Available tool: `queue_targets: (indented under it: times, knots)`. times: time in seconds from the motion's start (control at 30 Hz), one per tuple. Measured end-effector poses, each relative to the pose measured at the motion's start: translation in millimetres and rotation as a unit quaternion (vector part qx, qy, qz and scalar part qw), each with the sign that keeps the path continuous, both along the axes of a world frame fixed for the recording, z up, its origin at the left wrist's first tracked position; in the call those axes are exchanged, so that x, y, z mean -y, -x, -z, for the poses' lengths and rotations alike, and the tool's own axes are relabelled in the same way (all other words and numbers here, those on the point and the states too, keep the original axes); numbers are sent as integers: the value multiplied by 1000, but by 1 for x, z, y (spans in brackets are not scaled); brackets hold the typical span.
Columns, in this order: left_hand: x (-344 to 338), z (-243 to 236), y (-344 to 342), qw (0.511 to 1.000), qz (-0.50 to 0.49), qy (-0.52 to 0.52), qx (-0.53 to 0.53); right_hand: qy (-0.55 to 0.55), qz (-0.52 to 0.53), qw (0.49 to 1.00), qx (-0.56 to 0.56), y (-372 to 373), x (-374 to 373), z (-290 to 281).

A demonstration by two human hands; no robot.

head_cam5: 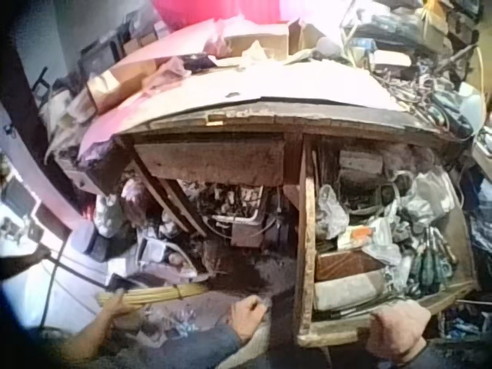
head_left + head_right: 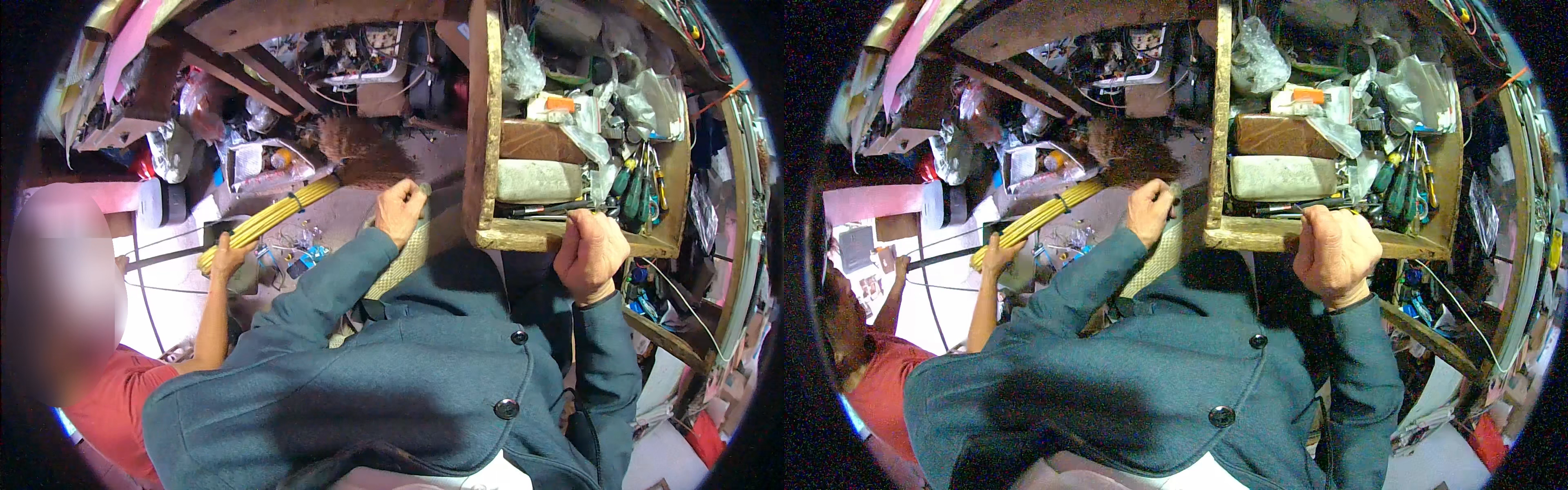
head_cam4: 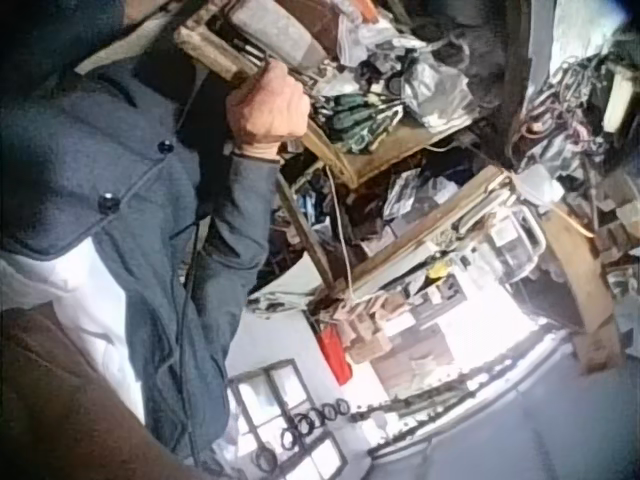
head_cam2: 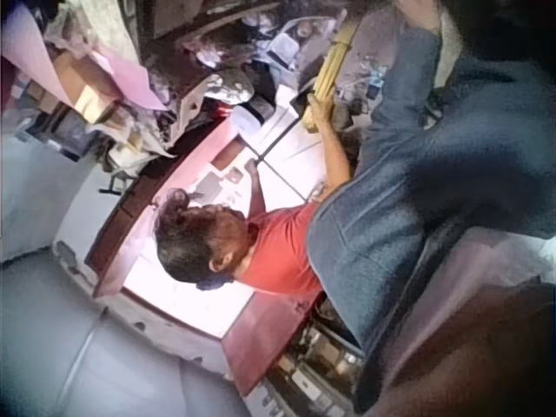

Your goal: The person holds a small cylindrical electronic component and repeatedly rubs its surface with a small tool or cloth. They rotate the component to access different sides while continuing the rubbing motion. A second person sweeps the floor in the background.

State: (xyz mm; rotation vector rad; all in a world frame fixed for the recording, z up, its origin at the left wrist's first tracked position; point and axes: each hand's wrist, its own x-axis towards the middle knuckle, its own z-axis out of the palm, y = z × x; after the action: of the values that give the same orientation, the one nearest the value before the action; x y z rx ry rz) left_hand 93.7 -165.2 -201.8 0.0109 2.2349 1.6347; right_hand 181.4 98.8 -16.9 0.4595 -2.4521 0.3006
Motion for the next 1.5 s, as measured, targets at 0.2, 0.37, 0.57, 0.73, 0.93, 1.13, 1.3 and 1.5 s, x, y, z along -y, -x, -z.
queue_targets:
  times: [0.2,0.37,0.57,0.73,0.93,1.13,1.3,1.5]
  knots:
    - [-15,3,-25,996,46,-5,-73,-2,4,1000,-5,2,1,-2]
    - [-20,3,-29,993,66,15,-100,6,3,1000,5,2,1,-2]
    - [-16,1,-27,992,87,16,-94,4,4,1000,3,1,2,-2]
    - [-18,18,-30,988,84,21,-132,-4,0,1000,-1,2,2,-3]
    - [-20,15,-30,989,82,19,-126,0,0,1000,-3,2,2,-3]
    - [-19,12,-29,988,90,26,-119,-6,8,1000,0,2,3,-3]
    - [-20,14,-30,988,93,27,-118,-5,8,1000,1,2,2,-3]
    - [-20,9,-28,987,106,63,-105,-4,6,1000,-8,3,2,-3]
